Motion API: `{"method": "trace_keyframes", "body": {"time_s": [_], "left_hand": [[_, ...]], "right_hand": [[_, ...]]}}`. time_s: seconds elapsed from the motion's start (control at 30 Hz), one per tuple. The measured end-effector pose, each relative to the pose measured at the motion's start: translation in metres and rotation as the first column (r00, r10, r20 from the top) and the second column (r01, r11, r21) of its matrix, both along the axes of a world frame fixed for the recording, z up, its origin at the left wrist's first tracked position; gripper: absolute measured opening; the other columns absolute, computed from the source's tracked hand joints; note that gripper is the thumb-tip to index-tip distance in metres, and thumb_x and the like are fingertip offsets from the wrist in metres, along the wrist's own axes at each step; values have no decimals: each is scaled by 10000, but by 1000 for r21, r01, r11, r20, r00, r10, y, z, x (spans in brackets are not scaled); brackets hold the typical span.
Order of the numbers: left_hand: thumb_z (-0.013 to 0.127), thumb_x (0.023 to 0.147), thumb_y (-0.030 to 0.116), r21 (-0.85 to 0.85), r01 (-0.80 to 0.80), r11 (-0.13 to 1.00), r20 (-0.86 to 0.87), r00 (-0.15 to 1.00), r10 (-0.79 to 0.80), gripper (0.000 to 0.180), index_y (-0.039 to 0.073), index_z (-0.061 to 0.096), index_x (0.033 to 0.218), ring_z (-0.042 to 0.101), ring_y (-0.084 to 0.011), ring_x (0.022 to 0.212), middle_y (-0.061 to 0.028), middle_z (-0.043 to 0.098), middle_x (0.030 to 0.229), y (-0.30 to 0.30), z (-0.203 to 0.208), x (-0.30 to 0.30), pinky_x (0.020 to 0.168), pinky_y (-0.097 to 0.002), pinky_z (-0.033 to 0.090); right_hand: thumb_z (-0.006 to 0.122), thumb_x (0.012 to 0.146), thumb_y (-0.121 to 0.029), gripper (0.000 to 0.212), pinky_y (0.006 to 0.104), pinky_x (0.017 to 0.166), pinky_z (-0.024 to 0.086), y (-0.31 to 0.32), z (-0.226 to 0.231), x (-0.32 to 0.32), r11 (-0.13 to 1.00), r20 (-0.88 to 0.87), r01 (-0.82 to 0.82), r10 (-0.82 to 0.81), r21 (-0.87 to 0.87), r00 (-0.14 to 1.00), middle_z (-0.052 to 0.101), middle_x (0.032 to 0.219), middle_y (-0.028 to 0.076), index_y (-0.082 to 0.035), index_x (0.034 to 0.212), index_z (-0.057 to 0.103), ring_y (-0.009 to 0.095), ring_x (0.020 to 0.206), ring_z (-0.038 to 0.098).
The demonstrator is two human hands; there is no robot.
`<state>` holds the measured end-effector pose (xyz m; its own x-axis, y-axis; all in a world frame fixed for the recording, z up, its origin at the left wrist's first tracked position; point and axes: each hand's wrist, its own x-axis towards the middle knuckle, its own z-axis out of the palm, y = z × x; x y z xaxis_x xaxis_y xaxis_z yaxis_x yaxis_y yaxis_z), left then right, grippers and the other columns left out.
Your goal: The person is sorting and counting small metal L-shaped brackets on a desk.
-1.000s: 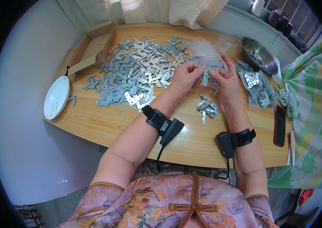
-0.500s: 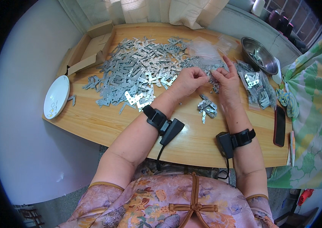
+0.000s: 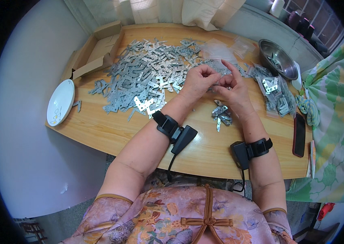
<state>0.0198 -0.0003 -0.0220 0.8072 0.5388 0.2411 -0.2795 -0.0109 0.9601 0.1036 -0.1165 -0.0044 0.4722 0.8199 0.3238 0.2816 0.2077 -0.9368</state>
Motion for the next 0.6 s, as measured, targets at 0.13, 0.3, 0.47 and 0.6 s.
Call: {"method": "trace_keyframes", "body": {"time_s": [0.13, 0.3, 0.47, 0.6], "left_hand": [[632, 765, 171, -43, -70, 997, -41, 997, 68, 136, 44, 586, 778, 513, -68, 630, 3, 572, 720, 2, 0, 0, 547, -202, 436], [618, 766, 152, -174, -50, 984, -46, 998, 42, 113, 47, 577, 768, 526, -82, 646, -10, 573, 720, 2, 4, -2, 551, -210, 450], [605, 772, 154, -110, 21, 994, -78, 997, -29, 108, 54, 564, 779, 526, -88, 644, -13, 572, 737, 0, 2, -2, 546, -215, 449], [593, 788, 195, -196, 14, 980, -91, 995, -33, 141, 59, 559, 797, 523, -95, 640, -17, 574, 751, -2, 6, -2, 550, -219, 442]], "right_hand": [[616, 658, 66, 724, 196, 595, 401, 0, 1, -1, 999, -53, 28, -27, 20, 998, 498, 657, -8, -62, 1296, 300, 62, 610, 482], [646, 663, 29, 733, 181, 582, 402, -2, -1, 8, 986, -217, 139, -117, 91, 969, 518, 671, 1, -24, 1292, 273, 59, 606, 487], [648, 672, 33, 724, 177, 578, 398, -1, 1, 9, 969, -347, 205, -147, 138, 926, 525, 685, -3, -22, 1289, 274, 60, 627, 497], [639, 680, 44, 698, 173, 580, 390, -1, 2, 8, 967, -362, 203, -136, 156, 922, 525, 691, -5, -22, 1282, 292, 57, 635, 499]]}}
